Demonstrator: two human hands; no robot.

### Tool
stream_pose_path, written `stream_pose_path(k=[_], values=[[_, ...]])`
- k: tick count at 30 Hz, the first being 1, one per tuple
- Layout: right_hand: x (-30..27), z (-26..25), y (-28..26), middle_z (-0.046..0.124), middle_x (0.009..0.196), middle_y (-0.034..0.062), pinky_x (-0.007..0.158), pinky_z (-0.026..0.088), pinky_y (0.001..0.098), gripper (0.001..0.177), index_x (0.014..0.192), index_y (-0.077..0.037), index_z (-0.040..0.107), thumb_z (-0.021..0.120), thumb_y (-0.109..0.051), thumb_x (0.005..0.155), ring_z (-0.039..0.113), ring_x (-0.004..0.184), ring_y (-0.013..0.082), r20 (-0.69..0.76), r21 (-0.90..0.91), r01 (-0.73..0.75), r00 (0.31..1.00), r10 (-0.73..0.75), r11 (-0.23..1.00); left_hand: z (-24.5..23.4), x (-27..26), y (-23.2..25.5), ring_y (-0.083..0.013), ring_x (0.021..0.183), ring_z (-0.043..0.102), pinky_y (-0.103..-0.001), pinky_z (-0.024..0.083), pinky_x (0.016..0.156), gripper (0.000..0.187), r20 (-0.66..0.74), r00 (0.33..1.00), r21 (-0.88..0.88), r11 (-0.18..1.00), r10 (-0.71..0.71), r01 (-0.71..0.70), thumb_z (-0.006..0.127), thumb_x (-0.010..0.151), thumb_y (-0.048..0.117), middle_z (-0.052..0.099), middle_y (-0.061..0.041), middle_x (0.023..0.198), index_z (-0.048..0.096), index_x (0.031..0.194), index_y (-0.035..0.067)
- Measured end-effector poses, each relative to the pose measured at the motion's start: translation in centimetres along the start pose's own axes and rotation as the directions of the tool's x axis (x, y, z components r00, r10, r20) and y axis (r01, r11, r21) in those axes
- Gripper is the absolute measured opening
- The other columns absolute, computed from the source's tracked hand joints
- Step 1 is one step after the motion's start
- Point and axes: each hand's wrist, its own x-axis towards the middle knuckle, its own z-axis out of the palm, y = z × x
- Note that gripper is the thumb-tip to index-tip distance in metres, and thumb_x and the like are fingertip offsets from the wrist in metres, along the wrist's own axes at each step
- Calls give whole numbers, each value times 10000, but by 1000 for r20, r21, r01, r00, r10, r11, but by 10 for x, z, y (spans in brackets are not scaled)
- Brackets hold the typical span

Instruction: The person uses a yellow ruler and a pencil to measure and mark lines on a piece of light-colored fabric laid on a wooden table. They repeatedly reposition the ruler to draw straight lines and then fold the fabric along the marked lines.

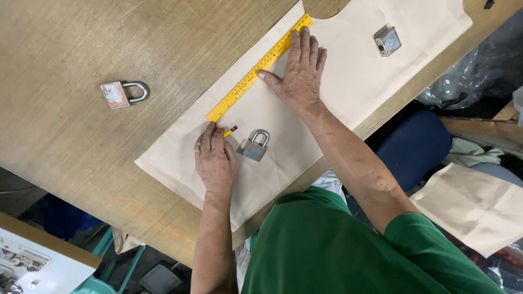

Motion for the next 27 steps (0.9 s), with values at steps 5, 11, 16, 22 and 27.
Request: stream_pose_path(k=[5, 11, 16, 22, 27], values=[[4, -15, -4, 115, 1702, 221, 1243, 168, 682, 1240, 1639, -23, 111, 385, -968, 885, 216, 1560, 475, 78, 37, -27, 997, 24, 999, 1, 3, -1, -354, 1113, 683, -442, 527, 990, 243, 12, 1000, -6, 1000, -18, 18, 570, 945, 1, 678, -161, 1318, 702, 1149, 13], [4, -28, -16, 29, 1722, 203, 1288, 99, 658, 1259, 1655, -42, 31, 306, -988, 871, 93, 1601, 458, 186, 74, -73, 981, 59, 995, -1, -2, -7, -364, 1119, 657, -443, 527, 1022, 230, 38, 998, -32, 999, -41, 43, 598, 961, 52, 651, -157, 1344, 696, 1166, 15], [-1, -22, -9, 126, 1708, 246, 1266, 146, 701, 1291, 1632, 10, 100, 293, -1000, 851, 186, 1578, 520, 91, 111, -25, 996, 15, 994, -2, -2, -6, -333, 1141, 659, -408, 519, 1034, 238, 63, 997, 13, 999, -53, 53, 619, 953, 64, 651, -137, 1362, 697, 1176, 34], [0, -26, -10, 89, 1725, 216, 1286, 114, 668, 1229, 1633, -3, 47, 650, -890, 1032, 138, 1593, 499, 161, 107, -56, 986, 39, 993, -2, -2, -7, -314, 1130, 650, -401, 535, 1024, 264, 71, 995, 26, 997, -73, 71, 628, 938, 59, 645, -119, 1374, 697, 1192, 45], [-1, -22, -6, 117, 1720, 221, 1277, 116, 688, 1212, 1634, -11, 78, 561, -916, 989, 148, 1583, 510, 107, 147, -25, 994, 10, 989, 0, -3, -7, -322, 1110, 658, -404, 553, 1004, 250, 61, 996, 26, 998, -58, 56, 632, 948, 56, 658, -140, 1361, 706, 1186, 33]])
